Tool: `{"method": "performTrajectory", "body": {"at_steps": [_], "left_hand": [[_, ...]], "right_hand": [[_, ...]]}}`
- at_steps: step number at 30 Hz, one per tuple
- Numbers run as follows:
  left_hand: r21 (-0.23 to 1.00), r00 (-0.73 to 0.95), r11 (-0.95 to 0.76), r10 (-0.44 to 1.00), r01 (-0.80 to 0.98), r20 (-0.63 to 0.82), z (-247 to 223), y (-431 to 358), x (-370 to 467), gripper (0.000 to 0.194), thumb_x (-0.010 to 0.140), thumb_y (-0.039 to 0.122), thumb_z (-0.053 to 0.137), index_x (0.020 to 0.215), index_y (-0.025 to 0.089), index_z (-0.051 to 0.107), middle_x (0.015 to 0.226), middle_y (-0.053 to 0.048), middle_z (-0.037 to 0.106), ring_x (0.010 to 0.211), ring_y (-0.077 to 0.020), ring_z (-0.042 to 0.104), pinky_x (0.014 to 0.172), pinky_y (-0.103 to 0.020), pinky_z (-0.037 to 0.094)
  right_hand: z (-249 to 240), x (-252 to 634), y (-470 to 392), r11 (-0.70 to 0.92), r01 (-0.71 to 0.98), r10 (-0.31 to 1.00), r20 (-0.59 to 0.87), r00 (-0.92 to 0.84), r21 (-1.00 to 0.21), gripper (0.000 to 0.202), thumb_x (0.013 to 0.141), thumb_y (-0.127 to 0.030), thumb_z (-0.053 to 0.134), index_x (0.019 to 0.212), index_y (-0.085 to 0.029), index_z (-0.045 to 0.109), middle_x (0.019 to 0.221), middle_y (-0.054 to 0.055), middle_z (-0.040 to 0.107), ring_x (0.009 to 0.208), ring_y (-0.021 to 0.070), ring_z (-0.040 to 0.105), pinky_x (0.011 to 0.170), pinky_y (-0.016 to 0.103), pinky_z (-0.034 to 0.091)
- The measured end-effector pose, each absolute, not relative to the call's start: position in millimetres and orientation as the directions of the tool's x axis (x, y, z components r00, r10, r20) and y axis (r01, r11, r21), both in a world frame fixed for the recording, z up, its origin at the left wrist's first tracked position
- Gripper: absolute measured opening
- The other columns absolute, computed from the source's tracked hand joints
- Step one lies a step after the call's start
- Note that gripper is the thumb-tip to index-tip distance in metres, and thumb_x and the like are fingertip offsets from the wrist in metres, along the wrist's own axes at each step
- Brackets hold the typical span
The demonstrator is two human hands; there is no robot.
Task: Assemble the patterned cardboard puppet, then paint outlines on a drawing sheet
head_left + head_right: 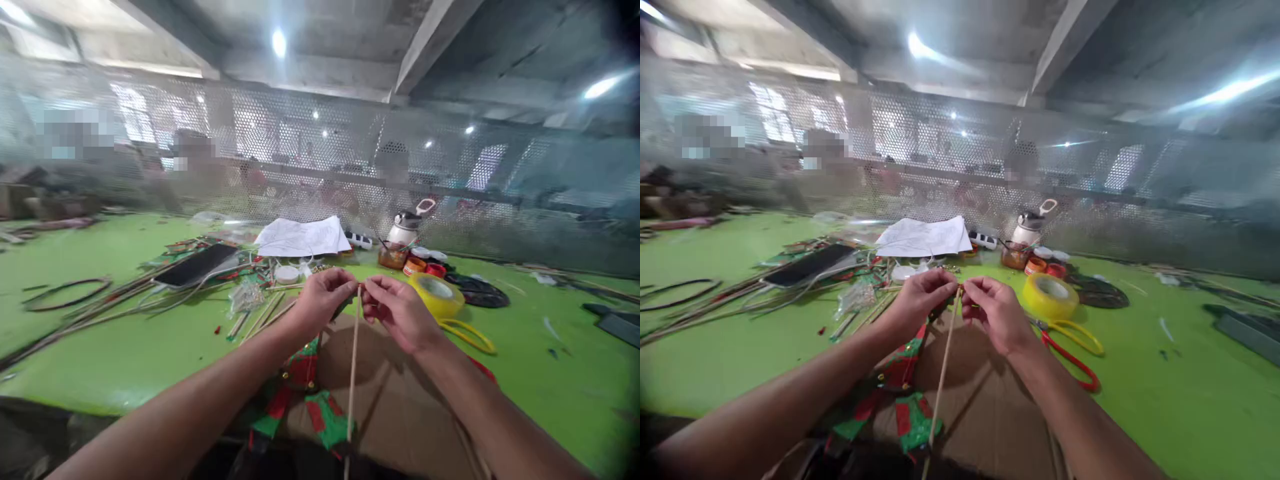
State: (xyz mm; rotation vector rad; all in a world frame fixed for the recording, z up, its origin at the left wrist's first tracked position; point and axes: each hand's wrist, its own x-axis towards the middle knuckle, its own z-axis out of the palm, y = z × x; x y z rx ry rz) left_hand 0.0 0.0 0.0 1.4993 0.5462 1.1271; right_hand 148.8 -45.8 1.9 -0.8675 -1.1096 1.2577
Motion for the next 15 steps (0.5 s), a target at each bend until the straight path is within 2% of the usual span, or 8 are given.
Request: {"method": "performTrajectory", "body": {"at_steps": [4, 7, 15], "left_hand": [[0.929, 0.444, -0.290, 0.818, -0.231, 0.366, 0.5, 0.0, 0.6, 0.019, 0.076, 0.031, 0.065, 0.075, 0.012, 0.061, 0.064, 0.001, 0.055, 0.058, -0.0076, 0.044, 0.054, -0.021, 0.032], [0.920, 0.454, -0.327, 0.801, -0.216, 0.391, -0.7, 0.9, 0.9, 0.018, 0.077, 0.030, 0.064, 0.076, 0.013, 0.061, 0.065, 0.000, 0.056, 0.059, -0.0081, 0.045, 0.055, -0.021, 0.034], [0.893, 0.435, -0.438, 0.787, -0.107, 0.438, 2.3, -2.9, 0.0, 0.018, 0.079, 0.029, 0.060, 0.078, 0.011, 0.062, 0.072, -0.003, 0.061, 0.067, -0.0120, 0.054, 0.062, -0.023, 0.041]], "right_hand": [[-0.6, 149.7, -47.1, 0.251, -0.128, 0.968, 0.251, 0.017, -0.960, 0.022, 0.077, -0.035, 0.070, 0.081, -0.014, 0.061, 0.065, -0.001, 0.057, 0.056, 0.0098, 0.053, 0.049, 0.022, 0.044], [-1.9, 150.4, -47.3, 0.301, -0.075, 0.953, 0.300, 0.030, -0.951, 0.021, 0.078, -0.035, 0.069, 0.080, -0.015, 0.061, 0.064, -0.001, 0.057, 0.056, 0.0107, 0.053, 0.049, 0.023, 0.045], [0.3, 146.3, -48.8, 0.261, -0.191, 0.964, 0.265, 0.008, -0.946, 0.023, 0.075, -0.034, 0.072, 0.077, -0.016, 0.059, 0.062, -0.001, 0.058, 0.054, 0.0103, 0.055, 0.048, 0.022, 0.044]]}}
